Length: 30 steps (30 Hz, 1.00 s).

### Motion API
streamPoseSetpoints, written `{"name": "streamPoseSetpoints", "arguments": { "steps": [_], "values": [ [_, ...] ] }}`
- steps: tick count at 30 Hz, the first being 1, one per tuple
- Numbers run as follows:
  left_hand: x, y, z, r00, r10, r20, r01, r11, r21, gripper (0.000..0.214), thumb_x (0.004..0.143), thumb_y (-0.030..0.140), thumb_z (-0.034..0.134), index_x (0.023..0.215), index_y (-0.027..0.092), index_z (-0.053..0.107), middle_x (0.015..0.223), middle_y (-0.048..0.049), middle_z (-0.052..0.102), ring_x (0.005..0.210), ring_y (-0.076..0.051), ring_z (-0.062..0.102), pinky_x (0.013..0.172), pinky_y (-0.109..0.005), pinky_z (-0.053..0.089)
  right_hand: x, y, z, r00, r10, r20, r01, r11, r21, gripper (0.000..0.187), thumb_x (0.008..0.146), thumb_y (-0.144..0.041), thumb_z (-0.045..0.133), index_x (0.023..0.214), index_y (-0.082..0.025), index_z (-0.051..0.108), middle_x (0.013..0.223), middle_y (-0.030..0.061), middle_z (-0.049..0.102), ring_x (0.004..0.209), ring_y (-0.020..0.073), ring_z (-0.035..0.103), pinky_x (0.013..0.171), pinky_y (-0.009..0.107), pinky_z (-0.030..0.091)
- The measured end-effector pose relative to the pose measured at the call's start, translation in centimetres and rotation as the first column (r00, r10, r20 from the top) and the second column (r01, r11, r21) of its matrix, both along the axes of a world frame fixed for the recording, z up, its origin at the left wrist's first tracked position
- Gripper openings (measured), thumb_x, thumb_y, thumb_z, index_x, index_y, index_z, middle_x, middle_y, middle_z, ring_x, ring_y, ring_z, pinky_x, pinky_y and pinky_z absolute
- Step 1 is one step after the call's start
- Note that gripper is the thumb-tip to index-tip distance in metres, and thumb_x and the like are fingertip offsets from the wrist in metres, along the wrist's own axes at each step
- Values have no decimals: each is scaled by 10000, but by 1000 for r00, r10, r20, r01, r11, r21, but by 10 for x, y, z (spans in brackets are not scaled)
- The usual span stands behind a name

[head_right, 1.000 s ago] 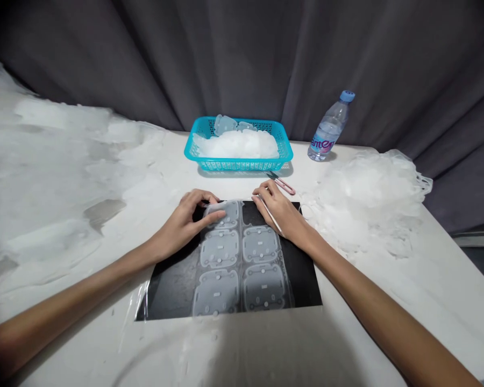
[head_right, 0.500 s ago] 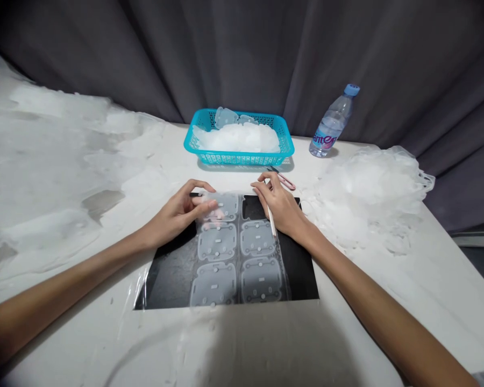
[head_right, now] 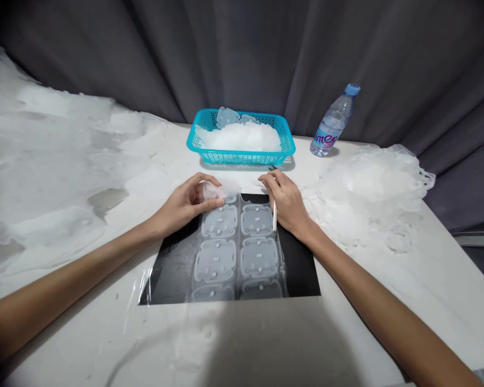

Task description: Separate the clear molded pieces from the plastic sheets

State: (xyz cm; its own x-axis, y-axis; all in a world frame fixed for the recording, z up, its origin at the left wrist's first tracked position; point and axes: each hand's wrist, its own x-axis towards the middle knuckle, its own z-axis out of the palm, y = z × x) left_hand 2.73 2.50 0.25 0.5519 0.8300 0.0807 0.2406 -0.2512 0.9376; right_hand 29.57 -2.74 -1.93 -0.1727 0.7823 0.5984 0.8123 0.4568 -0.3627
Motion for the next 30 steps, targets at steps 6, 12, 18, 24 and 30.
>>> {"name": "streamPoseSetpoints", "arguments": {
  "steps": [6,12,18,24,30],
  "values": [
    [6,19,1,1000,3,-19,-1,995,101,378,850,469,787,1088,247,595,682,62,385,602,-152,372,571,-298,308,-2,-1,4,998,50,25,-48,995,-84,300,1118,-293,336,1149,-234,628,1097,123,643,1060,287,661,945,461,557],
    [7,23,0,997,80,1,-80,990,118,368,854,443,775,1094,243,580,698,64,379,604,-147,367,602,-304,322,-3,-1,6,999,41,31,-37,994,-102,258,1109,-283,367,1094,-217,616,1089,130,634,1051,292,652,938,455,548],
    [8,27,-10,979,201,39,-205,956,210,225,908,355,688,1066,236,579,721,48,428,636,-154,399,627,-310,343,-3,-2,4,999,-1,40,4,997,-78,189,1086,-284,452,1050,-201,618,1062,121,606,1002,276,652,893,421,545],
    [6,30,-19,963,253,94,-265,953,150,239,932,325,653,1147,240,591,804,28,479,689,-153,455,656,-305,418,-3,-2,5,999,14,46,-9,994,-108,256,1106,-274,378,1025,-216,614,1039,107,602,1019,276,636,916,433,530],
    [8,26,-18,966,115,231,-106,993,-54,547,797,315,806,1242,241,497,1105,-29,598,939,-185,654,826,-352,567,-2,-2,5,996,18,85,-10,995,-98,280,1115,-283,347,1043,-215,608,1050,114,630,1025,280,632,928,427,515]
  ]
}}
